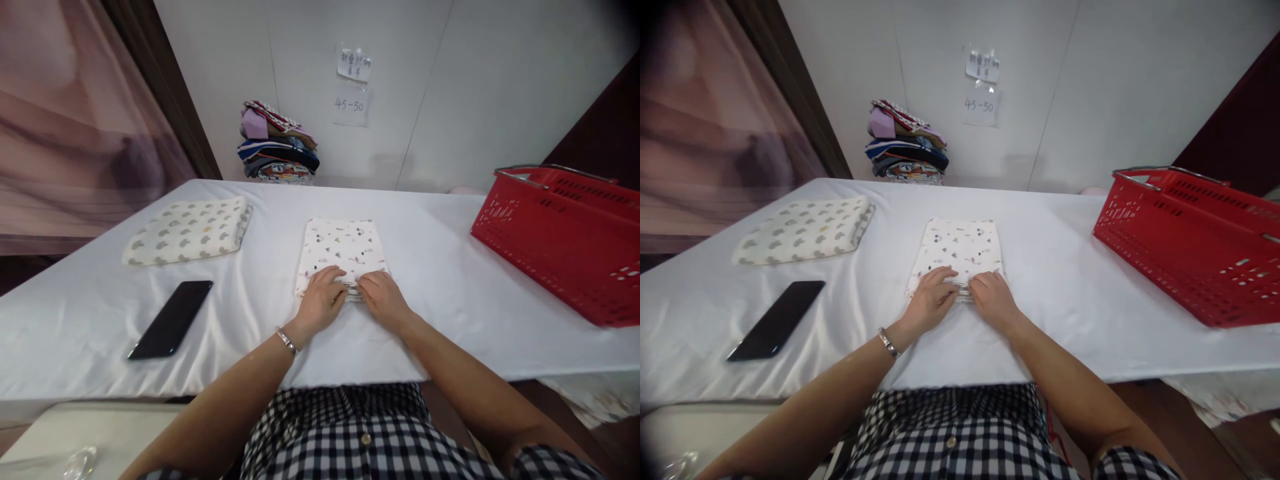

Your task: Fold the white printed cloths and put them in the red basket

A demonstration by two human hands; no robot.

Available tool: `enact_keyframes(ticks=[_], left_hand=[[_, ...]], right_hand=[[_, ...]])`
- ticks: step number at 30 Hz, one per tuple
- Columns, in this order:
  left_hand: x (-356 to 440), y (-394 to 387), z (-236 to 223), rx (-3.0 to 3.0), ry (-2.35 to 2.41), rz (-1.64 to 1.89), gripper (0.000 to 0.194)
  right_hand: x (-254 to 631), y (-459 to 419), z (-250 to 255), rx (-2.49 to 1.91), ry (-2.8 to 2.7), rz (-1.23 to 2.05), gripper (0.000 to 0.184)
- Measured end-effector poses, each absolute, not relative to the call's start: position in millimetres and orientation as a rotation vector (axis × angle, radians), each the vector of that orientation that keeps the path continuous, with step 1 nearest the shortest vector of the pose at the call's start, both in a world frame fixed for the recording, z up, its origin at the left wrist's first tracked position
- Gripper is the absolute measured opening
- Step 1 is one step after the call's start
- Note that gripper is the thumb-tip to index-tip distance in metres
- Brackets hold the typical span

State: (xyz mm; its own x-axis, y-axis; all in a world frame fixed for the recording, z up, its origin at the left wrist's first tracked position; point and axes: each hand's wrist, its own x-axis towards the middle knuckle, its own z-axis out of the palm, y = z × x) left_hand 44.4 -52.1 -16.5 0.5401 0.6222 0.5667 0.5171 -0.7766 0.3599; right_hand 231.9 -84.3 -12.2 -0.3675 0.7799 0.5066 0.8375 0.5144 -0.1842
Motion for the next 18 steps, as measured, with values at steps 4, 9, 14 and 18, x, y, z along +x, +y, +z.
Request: enact_keyframes(ticks=[4,9,14,18], left_hand=[[45.2,-53.1,-15.0,2.572,0.968,1.088,0.015],[45.7,-51.7,-15.0,2.581,0.959,1.122,0.014],[45.9,-50.4,-15.6,2.623,0.967,1.088,0.015],[43.6,-51.5,-14.7,2.717,1.0,1.048,0.012]], right_hand=[[231.9,-85.8,-11.7,-1.302,-2.23,-0.147,0.023],[233.1,-86.8,-11.4,-1.293,-2.256,-0.121,0.021],[234.4,-85.8,-12.9,-1.288,-2.253,-0.087,0.018],[235.0,-84.8,-13.6,-1.293,-2.204,-0.051,0.016]])
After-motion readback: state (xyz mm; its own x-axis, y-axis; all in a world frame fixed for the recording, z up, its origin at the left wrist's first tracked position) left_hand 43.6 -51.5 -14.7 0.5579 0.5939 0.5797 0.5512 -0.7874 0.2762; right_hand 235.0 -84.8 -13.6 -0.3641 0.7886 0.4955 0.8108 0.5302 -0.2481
